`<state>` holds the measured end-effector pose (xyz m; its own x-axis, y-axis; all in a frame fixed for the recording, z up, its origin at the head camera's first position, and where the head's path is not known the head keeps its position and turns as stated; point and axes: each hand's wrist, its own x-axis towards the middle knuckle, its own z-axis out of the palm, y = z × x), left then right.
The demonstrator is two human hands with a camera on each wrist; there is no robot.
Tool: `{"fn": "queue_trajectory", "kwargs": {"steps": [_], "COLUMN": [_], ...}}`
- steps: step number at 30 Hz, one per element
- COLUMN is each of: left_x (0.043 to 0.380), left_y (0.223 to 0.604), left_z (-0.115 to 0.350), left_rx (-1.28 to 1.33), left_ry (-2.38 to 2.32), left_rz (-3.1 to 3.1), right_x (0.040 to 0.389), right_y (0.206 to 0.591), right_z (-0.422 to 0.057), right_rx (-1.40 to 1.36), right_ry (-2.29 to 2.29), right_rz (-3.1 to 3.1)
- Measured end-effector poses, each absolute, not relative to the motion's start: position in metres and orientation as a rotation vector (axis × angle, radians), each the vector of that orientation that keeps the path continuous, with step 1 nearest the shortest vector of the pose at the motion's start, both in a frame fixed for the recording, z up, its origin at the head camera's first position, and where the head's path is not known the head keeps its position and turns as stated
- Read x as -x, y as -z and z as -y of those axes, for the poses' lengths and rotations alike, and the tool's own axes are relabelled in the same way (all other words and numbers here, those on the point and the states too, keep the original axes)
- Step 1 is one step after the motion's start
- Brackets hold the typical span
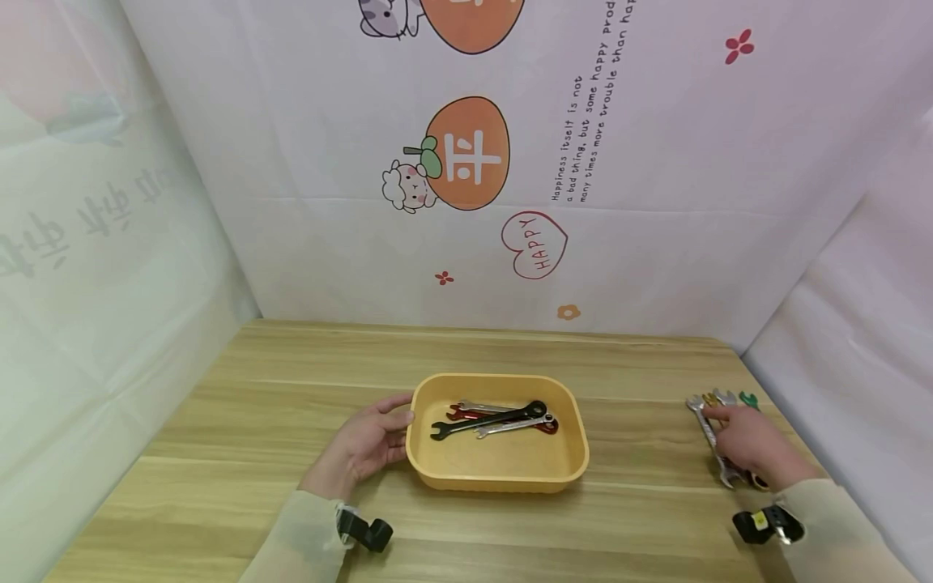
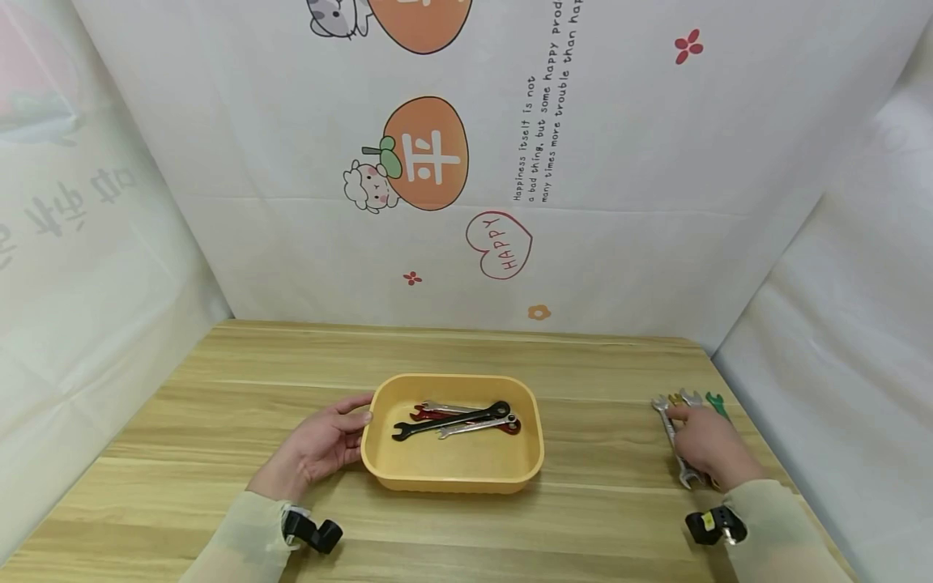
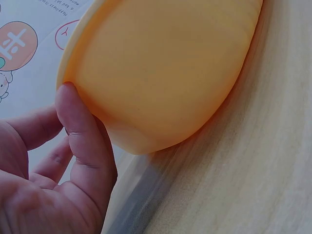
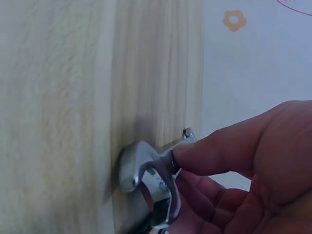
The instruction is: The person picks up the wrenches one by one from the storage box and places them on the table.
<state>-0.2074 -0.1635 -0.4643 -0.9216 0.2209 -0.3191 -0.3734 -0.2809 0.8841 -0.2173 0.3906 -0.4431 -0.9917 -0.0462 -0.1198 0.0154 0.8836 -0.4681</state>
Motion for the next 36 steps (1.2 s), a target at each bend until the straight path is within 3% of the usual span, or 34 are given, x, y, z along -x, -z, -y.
{"fn": "queue_trajectory", "kwargs": {"steps": [15, 36], "left_x": [0.207, 0.207], "left_y": [0.466, 0.463], "left_z": [0.164, 0.163], "left_rx": [0.195, 0.182], "left_ry": [-2.25, -2.25], "left_rz": [-1.596, -1.574], "right_x": [0.217, 0.21], "right_y": [0.443, 0.41], "right_z": [-0.386, -0.294], "right_rx": [0.152, 0.348], "right_ry": [0.328, 0.01], "right_rz": [-3.068, -3.389]}}
